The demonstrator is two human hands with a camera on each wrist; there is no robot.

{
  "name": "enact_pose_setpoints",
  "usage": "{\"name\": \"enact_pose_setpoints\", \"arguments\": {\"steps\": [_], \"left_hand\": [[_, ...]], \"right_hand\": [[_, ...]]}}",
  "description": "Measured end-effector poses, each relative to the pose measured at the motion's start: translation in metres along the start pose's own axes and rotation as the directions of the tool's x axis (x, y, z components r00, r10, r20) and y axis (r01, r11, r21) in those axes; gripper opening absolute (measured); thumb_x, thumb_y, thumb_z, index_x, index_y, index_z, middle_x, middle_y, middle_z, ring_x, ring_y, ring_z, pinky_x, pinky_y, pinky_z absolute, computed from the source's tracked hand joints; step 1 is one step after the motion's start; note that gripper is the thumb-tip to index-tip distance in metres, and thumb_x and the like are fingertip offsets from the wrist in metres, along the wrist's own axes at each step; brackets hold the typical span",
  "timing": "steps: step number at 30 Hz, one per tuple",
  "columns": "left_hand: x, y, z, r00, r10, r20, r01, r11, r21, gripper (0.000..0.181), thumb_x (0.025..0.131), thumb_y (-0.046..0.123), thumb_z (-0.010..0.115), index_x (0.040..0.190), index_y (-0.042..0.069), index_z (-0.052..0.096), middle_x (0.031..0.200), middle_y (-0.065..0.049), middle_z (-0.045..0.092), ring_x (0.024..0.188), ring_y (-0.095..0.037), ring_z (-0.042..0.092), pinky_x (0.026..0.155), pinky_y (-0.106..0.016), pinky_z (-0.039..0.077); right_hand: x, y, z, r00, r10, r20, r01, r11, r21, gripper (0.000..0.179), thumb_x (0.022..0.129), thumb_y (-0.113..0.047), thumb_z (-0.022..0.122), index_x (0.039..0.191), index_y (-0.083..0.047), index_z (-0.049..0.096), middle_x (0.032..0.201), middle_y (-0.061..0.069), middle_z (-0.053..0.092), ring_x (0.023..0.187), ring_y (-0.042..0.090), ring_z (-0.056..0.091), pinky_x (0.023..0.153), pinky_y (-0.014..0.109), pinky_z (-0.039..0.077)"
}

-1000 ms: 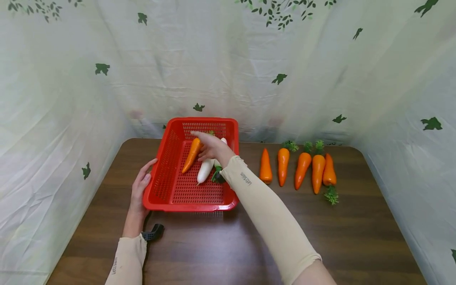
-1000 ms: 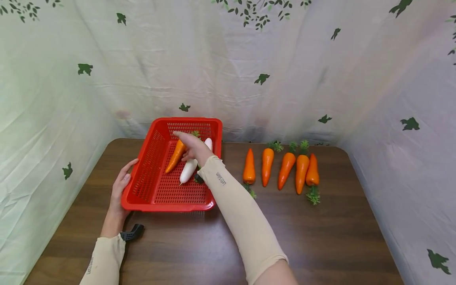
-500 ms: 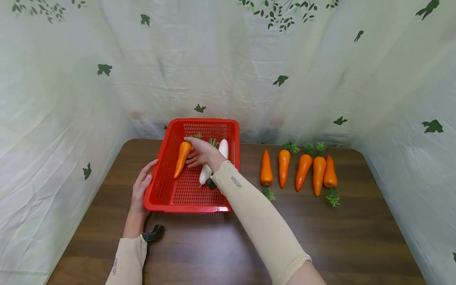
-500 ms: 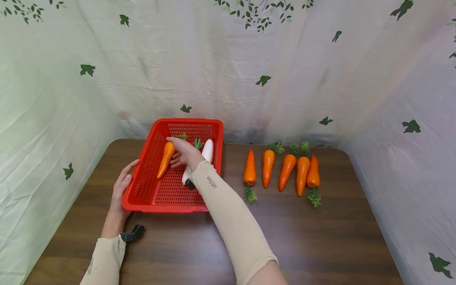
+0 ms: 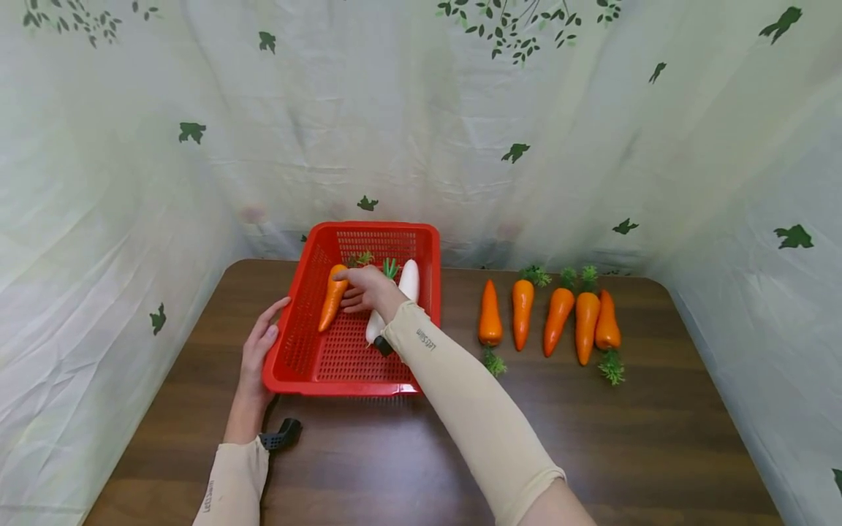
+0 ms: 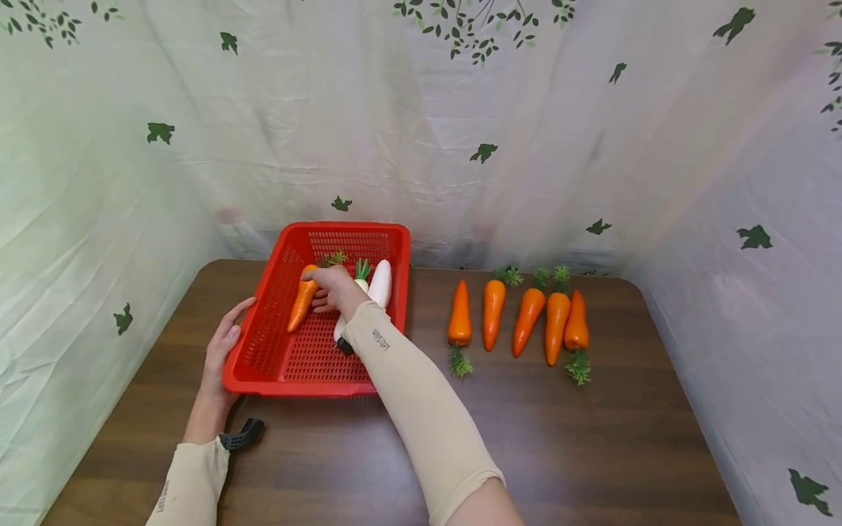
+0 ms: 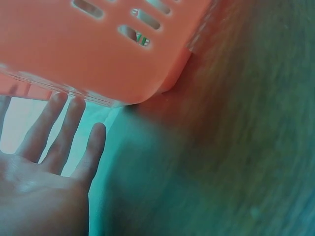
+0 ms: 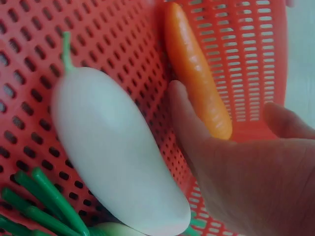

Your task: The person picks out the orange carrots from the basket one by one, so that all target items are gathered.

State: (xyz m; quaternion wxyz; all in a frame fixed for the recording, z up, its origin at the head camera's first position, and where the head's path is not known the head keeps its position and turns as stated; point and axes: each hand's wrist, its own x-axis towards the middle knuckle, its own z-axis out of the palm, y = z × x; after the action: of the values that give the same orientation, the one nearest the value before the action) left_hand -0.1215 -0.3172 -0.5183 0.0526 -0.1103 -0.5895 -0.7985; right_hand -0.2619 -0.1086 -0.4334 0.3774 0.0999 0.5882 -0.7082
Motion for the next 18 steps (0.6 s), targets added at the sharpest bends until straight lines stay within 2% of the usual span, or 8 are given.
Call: {"name": "enact_pose_setpoints", "arguments": {"steps": [6,12,18], "left_hand": [[-0.002,0.001,0.000,1.000,-0.023,-0.015,0.023,1.000,0.011,0.054,0.110,0.015,0.037,0.164,0.012,0.033,0.151,-0.011,0.052,0.113,-0.020,0.068,0.092,-0.031,0.062],[-0.003,0.001,-0.002,0.999,-0.039,0.003,0.039,0.999,0.004,0.055,0.110,0.014,0.034,0.165,0.013,0.032,0.157,-0.011,0.045,0.121,-0.019,0.064,0.096,-0.032,0.061],[0.000,0.002,-0.002,0.999,-0.051,-0.008,0.051,0.999,0.009,0.054,0.110,0.016,0.035,0.165,0.012,0.032,0.155,-0.014,0.045,0.122,-0.020,0.064,0.096,-0.032,0.061]], "right_hand": [[-0.004,0.003,0.009,0.999,-0.038,-0.001,0.037,0.996,-0.079,0.043,0.101,-0.010,0.068,0.135,0.008,0.050,0.146,0.038,0.052,0.135,0.051,0.056,0.115,0.058,0.047],[-0.005,0.009,0.020,0.998,-0.062,0.015,0.063,0.992,-0.107,0.027,0.097,0.001,0.068,0.119,0.009,0.054,0.136,0.042,0.058,0.128,0.055,0.060,0.110,0.059,0.050],[-0.005,0.012,0.028,0.995,-0.097,-0.001,0.096,0.985,-0.144,0.033,0.093,0.008,0.071,0.119,0.006,0.050,0.117,0.036,0.066,0.121,0.055,0.064,0.103,0.059,0.055]]}}
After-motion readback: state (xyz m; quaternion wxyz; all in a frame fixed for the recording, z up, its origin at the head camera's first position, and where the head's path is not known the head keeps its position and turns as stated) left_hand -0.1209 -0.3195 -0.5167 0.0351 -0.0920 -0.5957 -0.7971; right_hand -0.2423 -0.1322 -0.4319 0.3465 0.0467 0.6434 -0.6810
